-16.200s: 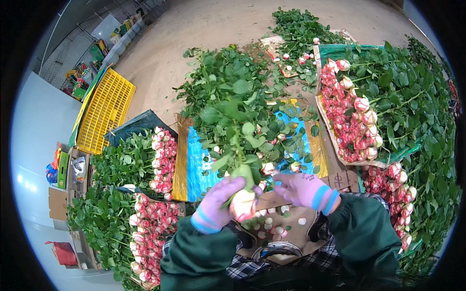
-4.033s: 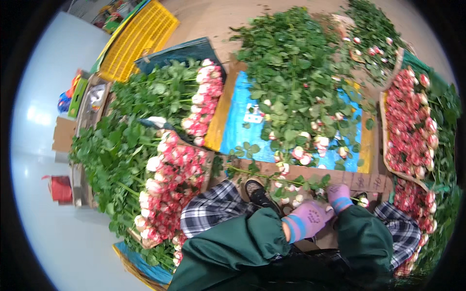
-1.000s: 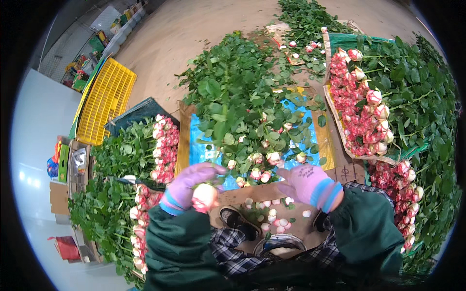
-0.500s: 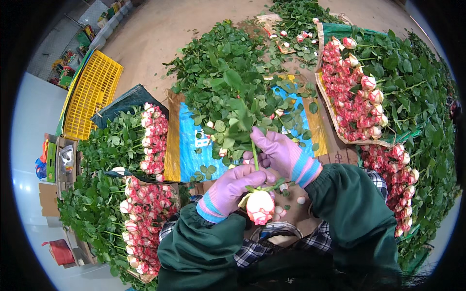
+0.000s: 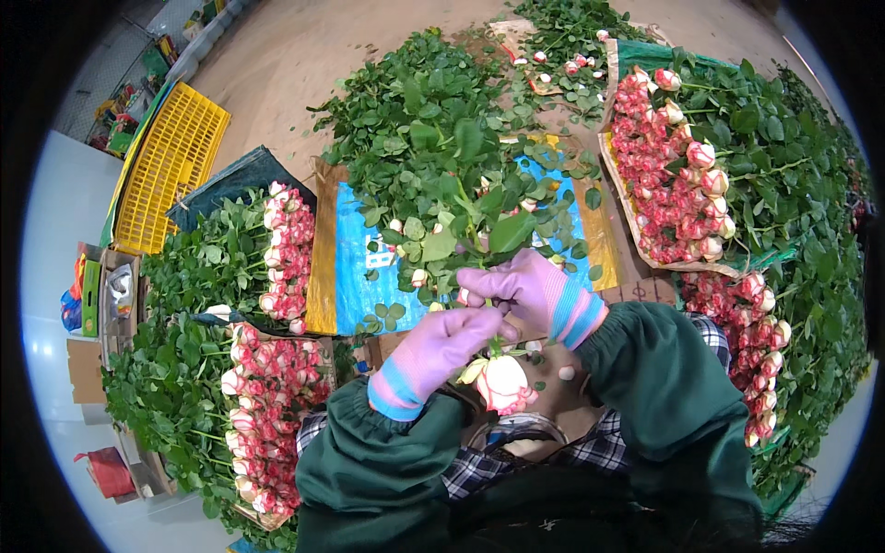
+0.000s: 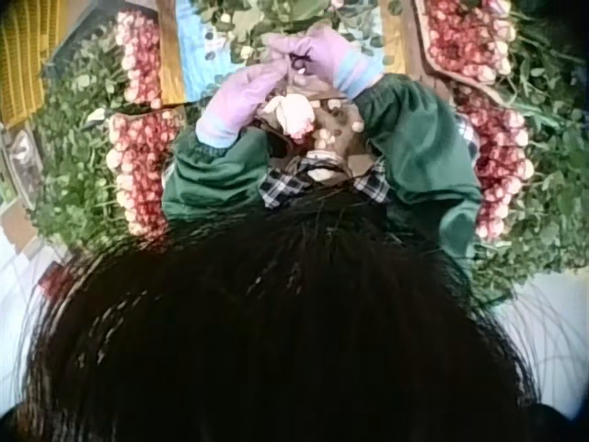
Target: The person sits on the floor and repeatedly picks up pink roses, removes leaves from the stems by hand, and places the trimmed roses into a nearby crate. The process is continuous and repetitive throughout the clip.
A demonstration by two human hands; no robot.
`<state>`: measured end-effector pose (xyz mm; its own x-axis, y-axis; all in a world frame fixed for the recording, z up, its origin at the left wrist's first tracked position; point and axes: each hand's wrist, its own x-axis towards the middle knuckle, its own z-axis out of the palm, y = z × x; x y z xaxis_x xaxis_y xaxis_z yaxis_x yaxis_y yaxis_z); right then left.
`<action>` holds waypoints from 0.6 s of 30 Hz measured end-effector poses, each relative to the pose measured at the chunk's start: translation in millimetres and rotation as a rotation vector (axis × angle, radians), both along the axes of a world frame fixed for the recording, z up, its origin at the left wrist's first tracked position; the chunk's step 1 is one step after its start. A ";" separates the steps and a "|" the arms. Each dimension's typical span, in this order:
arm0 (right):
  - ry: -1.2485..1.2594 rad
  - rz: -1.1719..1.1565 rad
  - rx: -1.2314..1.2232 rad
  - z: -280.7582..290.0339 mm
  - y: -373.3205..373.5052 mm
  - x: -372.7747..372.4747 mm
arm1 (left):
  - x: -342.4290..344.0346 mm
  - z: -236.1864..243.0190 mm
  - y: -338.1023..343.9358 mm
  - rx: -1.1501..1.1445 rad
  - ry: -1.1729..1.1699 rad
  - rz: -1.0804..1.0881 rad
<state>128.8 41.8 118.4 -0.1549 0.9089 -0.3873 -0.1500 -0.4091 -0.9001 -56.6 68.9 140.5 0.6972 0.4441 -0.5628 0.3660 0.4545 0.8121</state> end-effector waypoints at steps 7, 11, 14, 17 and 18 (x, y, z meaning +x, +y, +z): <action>0.633 -0.067 -0.028 7.7 -3.3 2.8 | -0.9 21.0 -6.4 0.315 -0.168 0.369; 0.656 0.003 0.088 22.8 1.4 3.8 | 12.0 11.4 -24.3 0.904 -0.233 0.508; 0.906 -0.003 0.092 38.8 4.1 2.4 | 15.6 4.3 -22.9 1.435 -0.238 0.334; 0.913 0.006 0.111 46.7 7.1 4.2 | 20.0 19.3 -28.4 1.581 -0.159 0.158; 0.927 -0.002 0.107 48.0 8.3 3.0 | 19.3 12.3 -30.9 1.604 -0.196 0.212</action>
<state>131.8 50.1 166.4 -0.3582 0.9333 -0.0236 -0.8284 -0.3294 -0.4530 -37.3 38.1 152.8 0.5522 0.5463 0.6298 0.2506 -0.8293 0.4995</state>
